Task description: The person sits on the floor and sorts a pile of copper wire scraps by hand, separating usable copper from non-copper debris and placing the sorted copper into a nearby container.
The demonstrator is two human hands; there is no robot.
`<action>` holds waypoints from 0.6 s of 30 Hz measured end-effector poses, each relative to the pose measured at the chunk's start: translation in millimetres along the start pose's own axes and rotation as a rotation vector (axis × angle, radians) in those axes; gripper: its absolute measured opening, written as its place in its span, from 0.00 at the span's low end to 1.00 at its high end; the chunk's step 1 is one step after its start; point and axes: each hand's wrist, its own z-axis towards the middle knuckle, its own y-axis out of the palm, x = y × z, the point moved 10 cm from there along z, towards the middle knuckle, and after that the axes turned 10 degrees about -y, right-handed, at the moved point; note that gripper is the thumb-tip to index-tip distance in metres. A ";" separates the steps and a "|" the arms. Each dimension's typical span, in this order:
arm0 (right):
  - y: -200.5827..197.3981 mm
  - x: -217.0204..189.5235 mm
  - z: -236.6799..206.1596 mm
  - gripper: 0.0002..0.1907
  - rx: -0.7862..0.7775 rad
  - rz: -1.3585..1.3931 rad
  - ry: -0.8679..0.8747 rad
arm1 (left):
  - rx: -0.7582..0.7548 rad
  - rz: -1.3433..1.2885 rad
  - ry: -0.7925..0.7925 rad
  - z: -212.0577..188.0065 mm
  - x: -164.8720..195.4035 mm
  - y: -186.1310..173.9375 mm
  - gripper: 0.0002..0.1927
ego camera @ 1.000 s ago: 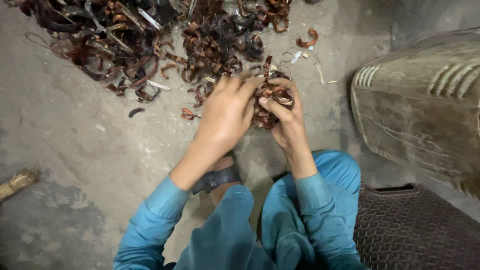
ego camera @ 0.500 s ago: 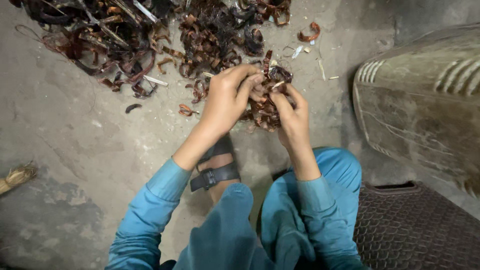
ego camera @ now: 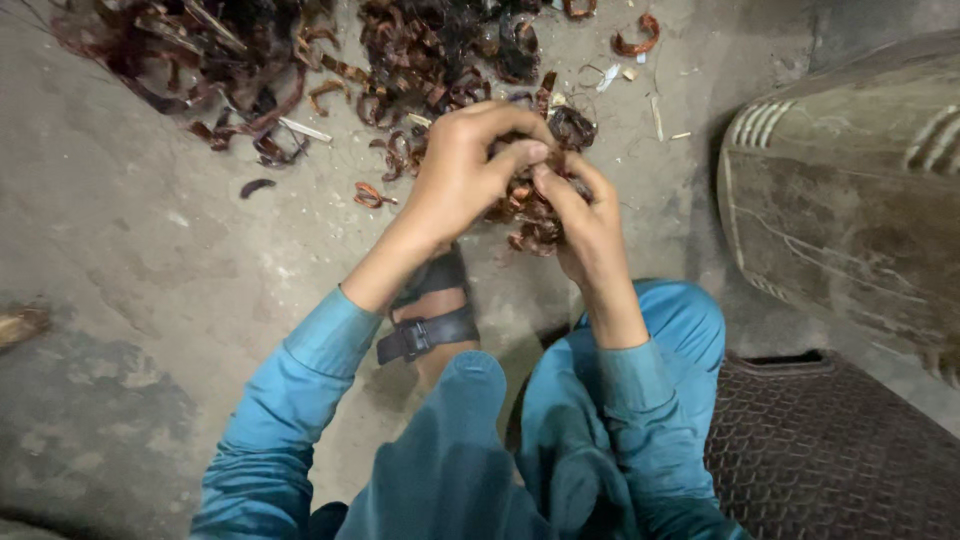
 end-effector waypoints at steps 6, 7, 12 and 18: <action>16.3 5.2 -2.0 0.20 -0.049 0.276 0.098 | -0.090 -0.717 -0.390 -15.5 -72.2 25.2 0.11; 18.1 7.2 -2.3 0.21 -0.050 0.333 0.114 | -0.072 -0.809 -0.417 -19.3 -78.2 25.5 0.12; 21.8 10.9 -4.4 0.19 -0.064 0.420 0.085 | -0.032 -1.115 -0.544 -40.8 -85.0 28.1 0.14; -22.3 -39.2 -20.6 0.15 0.078 0.256 0.015 | 0.355 -1.117 -0.154 -26.9 -61.9 -97.7 0.03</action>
